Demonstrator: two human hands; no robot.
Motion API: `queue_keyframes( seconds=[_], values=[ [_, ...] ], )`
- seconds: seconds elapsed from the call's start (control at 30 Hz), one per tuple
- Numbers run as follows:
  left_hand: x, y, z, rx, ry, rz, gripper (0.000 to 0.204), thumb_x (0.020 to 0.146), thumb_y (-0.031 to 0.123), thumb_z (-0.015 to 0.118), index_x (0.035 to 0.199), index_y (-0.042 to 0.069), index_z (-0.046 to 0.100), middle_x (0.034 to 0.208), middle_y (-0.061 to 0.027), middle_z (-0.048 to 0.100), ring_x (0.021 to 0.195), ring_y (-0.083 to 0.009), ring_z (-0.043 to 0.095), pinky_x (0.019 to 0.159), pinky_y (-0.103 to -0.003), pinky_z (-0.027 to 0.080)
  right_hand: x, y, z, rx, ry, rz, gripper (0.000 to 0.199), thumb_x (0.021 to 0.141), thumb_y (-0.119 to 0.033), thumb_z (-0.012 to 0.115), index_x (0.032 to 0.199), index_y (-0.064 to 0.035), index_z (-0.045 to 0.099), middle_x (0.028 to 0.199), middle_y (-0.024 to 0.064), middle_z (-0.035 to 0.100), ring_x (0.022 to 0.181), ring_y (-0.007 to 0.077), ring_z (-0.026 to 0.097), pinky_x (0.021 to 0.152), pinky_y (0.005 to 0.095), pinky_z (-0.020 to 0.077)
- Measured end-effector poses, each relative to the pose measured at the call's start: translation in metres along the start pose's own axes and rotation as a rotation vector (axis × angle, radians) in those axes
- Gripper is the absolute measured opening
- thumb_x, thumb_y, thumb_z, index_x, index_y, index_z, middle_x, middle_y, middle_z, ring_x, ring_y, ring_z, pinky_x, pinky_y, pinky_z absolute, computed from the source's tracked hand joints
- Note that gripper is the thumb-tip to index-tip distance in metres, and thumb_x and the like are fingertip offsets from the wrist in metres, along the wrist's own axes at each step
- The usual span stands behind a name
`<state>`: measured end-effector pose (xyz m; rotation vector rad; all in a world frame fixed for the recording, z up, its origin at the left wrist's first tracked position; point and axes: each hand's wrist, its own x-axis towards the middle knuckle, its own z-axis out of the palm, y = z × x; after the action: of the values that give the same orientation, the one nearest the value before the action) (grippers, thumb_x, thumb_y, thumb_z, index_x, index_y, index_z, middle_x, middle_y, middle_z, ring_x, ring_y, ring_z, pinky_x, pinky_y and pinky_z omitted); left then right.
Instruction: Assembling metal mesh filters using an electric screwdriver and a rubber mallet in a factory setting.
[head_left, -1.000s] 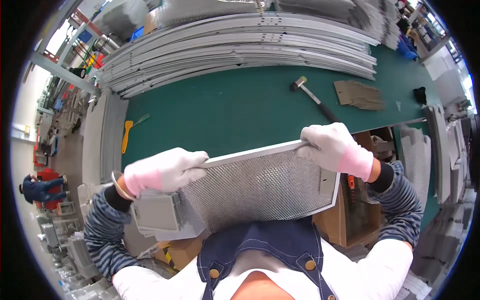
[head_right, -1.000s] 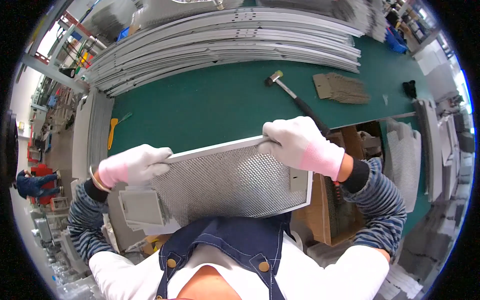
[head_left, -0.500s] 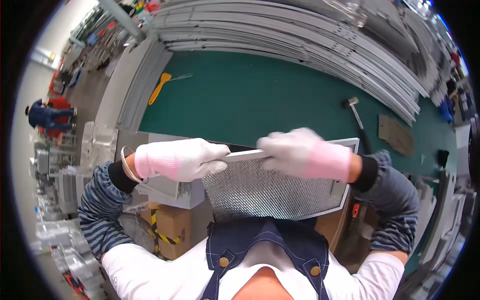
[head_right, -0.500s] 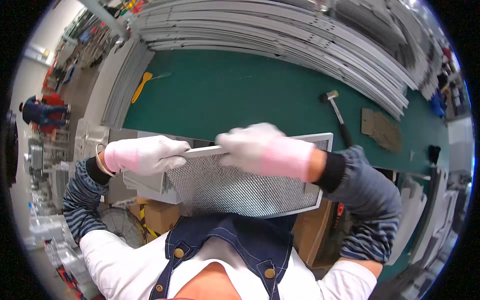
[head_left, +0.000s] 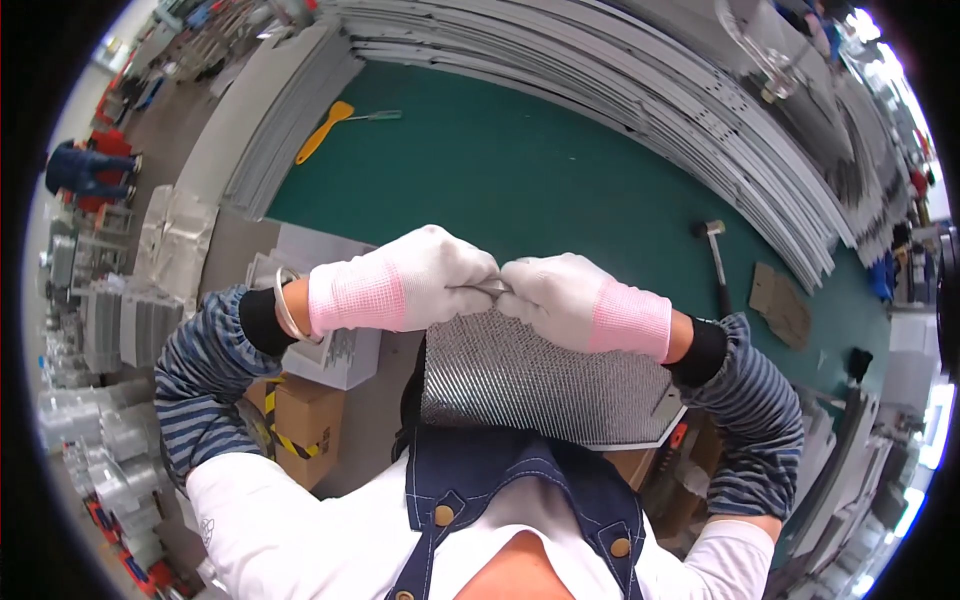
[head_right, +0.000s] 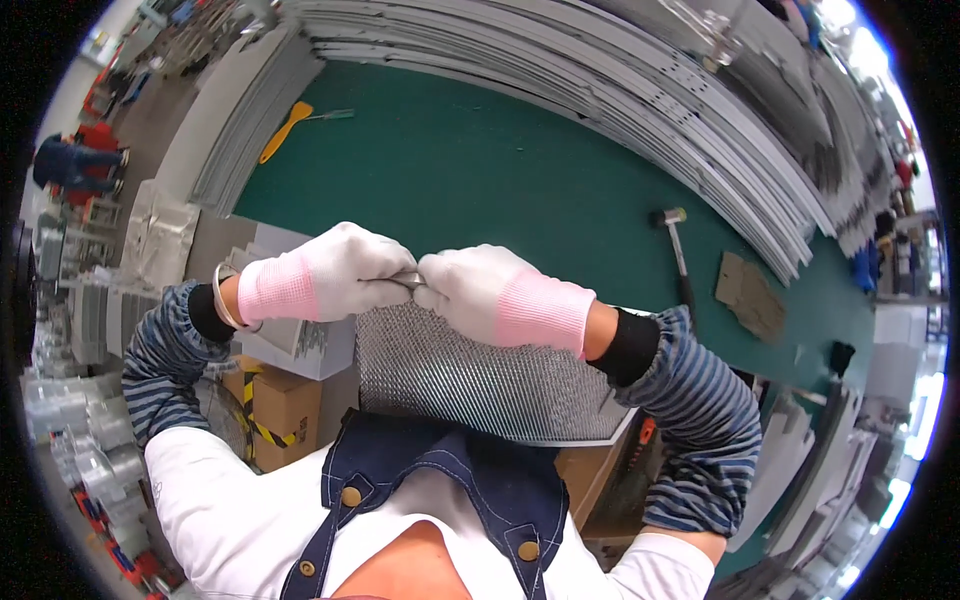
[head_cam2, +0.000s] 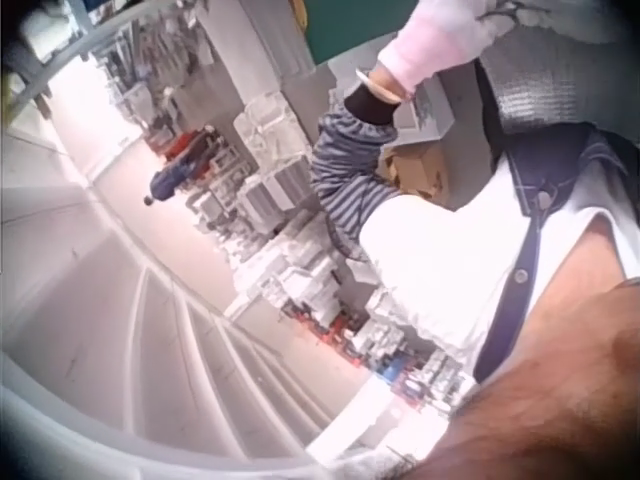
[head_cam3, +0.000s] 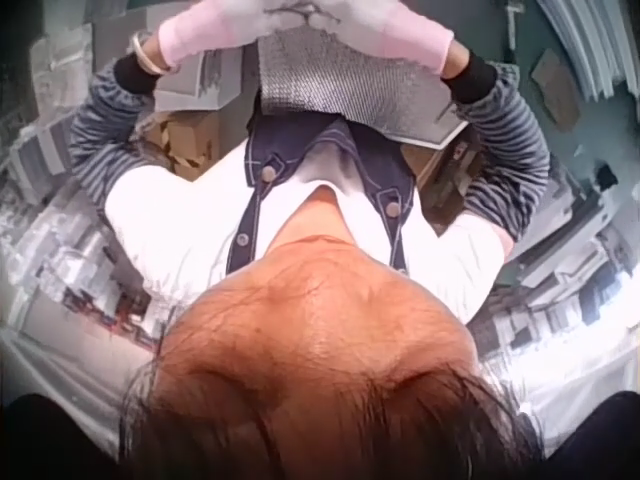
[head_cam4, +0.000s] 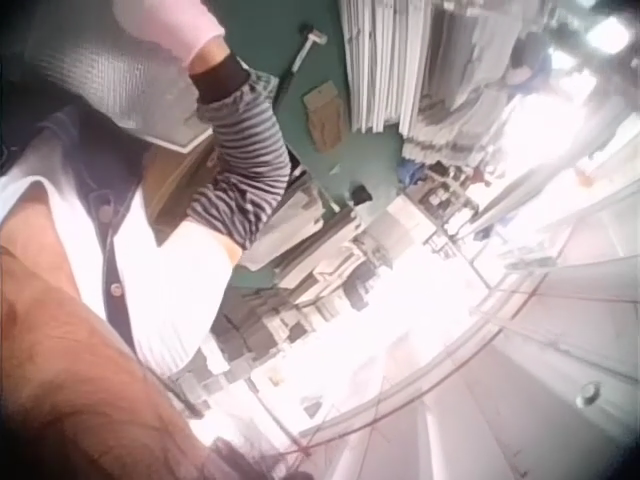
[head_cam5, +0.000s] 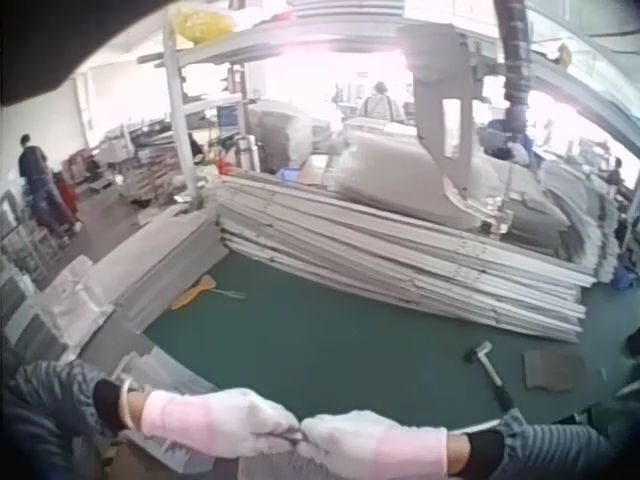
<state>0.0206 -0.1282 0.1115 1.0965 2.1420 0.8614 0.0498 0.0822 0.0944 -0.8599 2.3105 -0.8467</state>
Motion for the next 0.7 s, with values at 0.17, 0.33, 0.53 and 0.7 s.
queue_keyframes(
  seconds=[0.17,0.33,0.53,0.7],
  values=[
    [-0.031,-0.009,-0.002,0.121,-0.073,-0.009,0.041,0.078,0.010,0.067,0.117,-0.001,0.061,0.096,-0.0180,0.067,0.089,-0.0313,0.066,0.078,-0.035,0.053,0.024,0.004,-0.001,0.182,-0.287,-0.015,0.045,0.090,-0.041,0.060,0.088,0.0043,0.064,0.072,0.0213,0.062,0.067,0.0328,0.064,0.063,0.0397,0.0506],
    [-0.051,-0.012,-0.003,0.166,0.041,-0.005,0.040,0.075,0.006,0.069,0.114,-0.002,0.060,0.099,-0.0184,0.065,0.091,-0.0322,0.065,0.079,-0.036,0.053,0.025,0.002,0.005,0.017,-0.307,0.079,0.047,0.089,-0.041,0.061,0.101,0.0051,0.061,0.073,0.0200,0.063,0.067,0.0300,0.063,0.065,0.0382,0.0503],
    [-0.072,-0.024,0.035,-0.451,0.394,-0.280,0.066,0.079,0.019,0.072,0.135,-0.002,0.045,0.115,-0.0204,0.063,0.099,-0.0305,0.066,0.085,-0.037,0.053,-0.012,0.061,0.001,0.725,-0.140,0.082,0.059,0.088,-0.043,0.063,0.119,0.0073,0.055,0.092,0.0060,0.061,0.087,0.0124,0.055,0.077,0.0300,0.0466],
    [-0.006,-0.072,0.090,-1.073,0.689,0.006,0.046,0.089,0.018,0.059,0.128,-0.004,0.048,0.122,-0.0161,0.060,0.112,-0.0217,0.056,0.099,-0.033,0.042,0.022,0.046,0.000,0.328,-0.264,0.308,0.065,0.083,-0.044,0.067,0.124,0.0036,0.053,0.107,0.0146,0.062,0.098,0.0227,0.058,0.083,0.0330,0.0460]
  ],
)
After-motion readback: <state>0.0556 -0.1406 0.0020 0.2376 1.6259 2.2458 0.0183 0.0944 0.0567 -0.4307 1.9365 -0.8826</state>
